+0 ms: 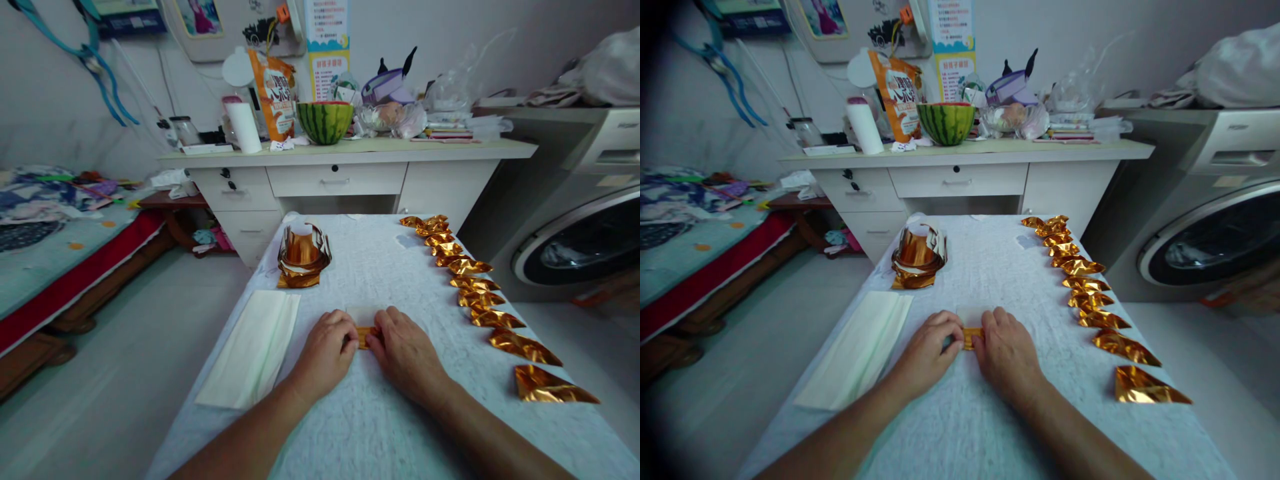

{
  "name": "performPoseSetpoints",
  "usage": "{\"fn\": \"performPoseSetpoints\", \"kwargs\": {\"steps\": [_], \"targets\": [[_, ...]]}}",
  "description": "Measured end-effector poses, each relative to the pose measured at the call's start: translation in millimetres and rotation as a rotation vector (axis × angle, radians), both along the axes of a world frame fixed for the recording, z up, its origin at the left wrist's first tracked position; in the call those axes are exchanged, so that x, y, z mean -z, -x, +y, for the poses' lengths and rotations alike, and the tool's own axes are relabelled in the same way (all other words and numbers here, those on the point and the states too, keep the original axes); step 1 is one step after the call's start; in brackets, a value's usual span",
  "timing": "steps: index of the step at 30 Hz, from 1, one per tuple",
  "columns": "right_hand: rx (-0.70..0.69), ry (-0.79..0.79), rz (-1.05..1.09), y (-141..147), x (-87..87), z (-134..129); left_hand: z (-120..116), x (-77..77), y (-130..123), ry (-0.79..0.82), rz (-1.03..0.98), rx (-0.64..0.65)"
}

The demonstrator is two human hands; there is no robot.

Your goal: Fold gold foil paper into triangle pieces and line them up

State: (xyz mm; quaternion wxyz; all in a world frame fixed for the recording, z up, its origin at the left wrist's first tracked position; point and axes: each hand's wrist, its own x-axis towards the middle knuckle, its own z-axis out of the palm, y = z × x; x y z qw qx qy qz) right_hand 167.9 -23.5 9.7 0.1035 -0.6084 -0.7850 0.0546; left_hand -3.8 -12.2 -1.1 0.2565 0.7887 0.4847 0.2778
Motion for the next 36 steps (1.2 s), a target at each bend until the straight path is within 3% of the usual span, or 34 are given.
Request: {"fn": "performPoseSetpoints", "kwargs": {"steps": [23, 36], "targets": [[0.011, 0.004, -0.014, 10, -3.1, -4, -4, -8.1, 6, 0.052, 0.126, 0.047], [0.011, 0.009, -0.017, -26, -0.7, 3, -3, -8.3, 7, 0.054, 0.109, 0.061]]}}
